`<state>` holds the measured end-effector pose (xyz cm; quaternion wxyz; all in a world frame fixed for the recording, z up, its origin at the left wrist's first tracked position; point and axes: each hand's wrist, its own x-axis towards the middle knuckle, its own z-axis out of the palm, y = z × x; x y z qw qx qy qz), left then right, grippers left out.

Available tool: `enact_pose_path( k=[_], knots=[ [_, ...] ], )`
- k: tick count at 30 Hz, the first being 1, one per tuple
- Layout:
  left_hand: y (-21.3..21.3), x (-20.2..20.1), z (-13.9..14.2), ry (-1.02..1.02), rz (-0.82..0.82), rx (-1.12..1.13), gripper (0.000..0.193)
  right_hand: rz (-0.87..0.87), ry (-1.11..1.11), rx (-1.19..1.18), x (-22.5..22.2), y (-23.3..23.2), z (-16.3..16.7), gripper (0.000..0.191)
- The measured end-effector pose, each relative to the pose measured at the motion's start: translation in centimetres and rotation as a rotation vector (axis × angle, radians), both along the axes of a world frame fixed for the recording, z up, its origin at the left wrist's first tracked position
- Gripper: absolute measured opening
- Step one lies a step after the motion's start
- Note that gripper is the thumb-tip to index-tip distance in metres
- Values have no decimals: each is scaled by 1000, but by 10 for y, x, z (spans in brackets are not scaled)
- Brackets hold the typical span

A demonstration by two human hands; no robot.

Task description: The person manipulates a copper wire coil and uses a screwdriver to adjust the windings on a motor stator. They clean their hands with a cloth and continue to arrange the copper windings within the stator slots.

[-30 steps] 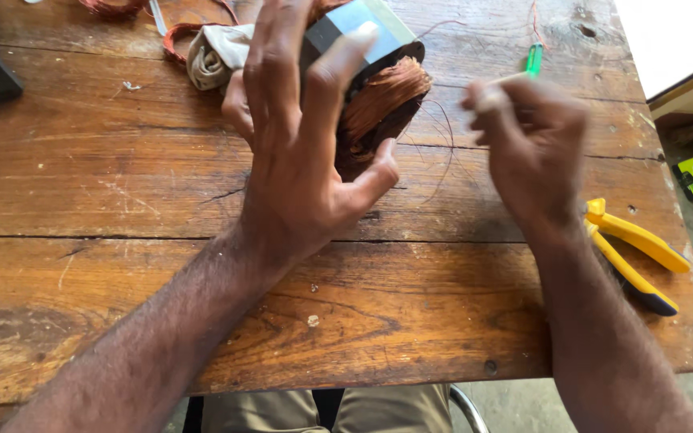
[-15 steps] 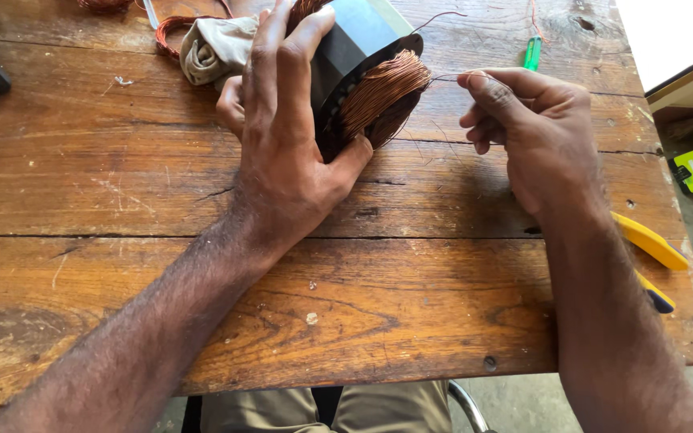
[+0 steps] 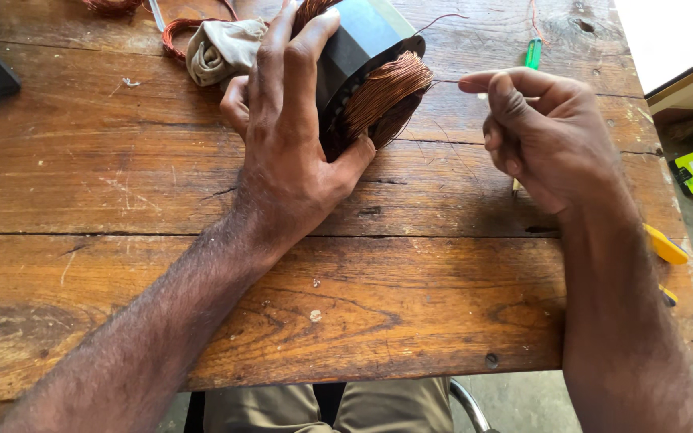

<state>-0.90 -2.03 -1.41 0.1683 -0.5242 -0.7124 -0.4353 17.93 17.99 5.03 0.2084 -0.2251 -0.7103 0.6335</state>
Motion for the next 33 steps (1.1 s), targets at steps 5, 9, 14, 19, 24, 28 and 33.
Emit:
enact_pose_path(
  k=[5,9,14,19,24,28,33],
  knots=[
    [3,0,-3,-6,-3,35,107,-161,-147,468,0,1,-6,20],
    [6,1,-4,-6,3,57,107,-244,-138,588,-8,9,-18,22],
    [5,-2,0,-29,-41,46,105,-258,-155,880,-34,22,-24,20],
    [4,-3,5,-34,-62,53,101,-265,-236,849,-71,32,-32,18],
    [10,-9,9,-44,-68,59,100,-29,-58,868,-90,42,-40,8],
    [9,-9,14,-48,-86,35,101,54,40,509,-91,44,-38,8],
    [5,-10,20,-17,-110,16,106,-194,3,442,-69,58,-30,13]
  ],
)
